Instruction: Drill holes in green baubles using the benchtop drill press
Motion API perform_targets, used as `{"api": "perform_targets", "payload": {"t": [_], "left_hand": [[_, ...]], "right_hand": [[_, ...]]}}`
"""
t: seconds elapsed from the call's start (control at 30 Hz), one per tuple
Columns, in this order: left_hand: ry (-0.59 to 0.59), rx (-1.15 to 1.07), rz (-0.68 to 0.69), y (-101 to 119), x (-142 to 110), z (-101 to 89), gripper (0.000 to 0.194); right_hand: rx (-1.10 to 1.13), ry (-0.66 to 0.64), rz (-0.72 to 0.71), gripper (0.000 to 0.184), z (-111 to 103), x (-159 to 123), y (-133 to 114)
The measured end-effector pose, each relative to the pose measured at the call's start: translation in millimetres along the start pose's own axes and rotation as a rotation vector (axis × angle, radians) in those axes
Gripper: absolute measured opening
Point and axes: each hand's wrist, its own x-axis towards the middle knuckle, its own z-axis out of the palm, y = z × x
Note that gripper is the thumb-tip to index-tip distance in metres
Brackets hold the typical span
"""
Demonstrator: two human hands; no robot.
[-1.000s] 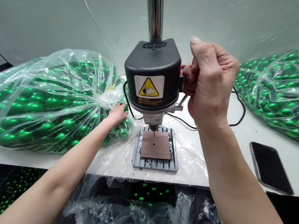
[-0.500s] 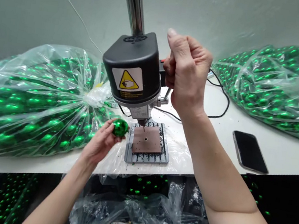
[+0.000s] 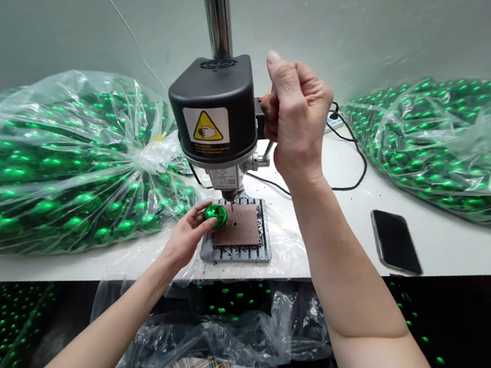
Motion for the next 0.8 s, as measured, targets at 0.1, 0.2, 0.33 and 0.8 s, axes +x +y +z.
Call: {"api": "perform_targets", "payload": {"t": [0.1,0.2,0.33,0.8], "left_hand": [[0.022,0.184,0.095,-7.3,11.6,2.9,0.066],[-0.039,0.3,0.143,-10.1,20.8,5.3,0.062],[-0.1,0.471,0.184,-11.8,24.1,8.7,0.056],[-0.063,0.628,0.344,-26.1,17.7,20.0,0.059]], "right_hand": [[-0.037,-0.004,0.016,0.061,-0.6,0.8,0.2],[-0.08,-0.009,0.036,0.062,-0.9,0.8,-1.0],[-0.098,-0.01,0.019,0.06,-1.0,0.1,-2.5],[-0.097,-0.04,-0.006,0.063,-1.6,-4.9,-5.5]]}}
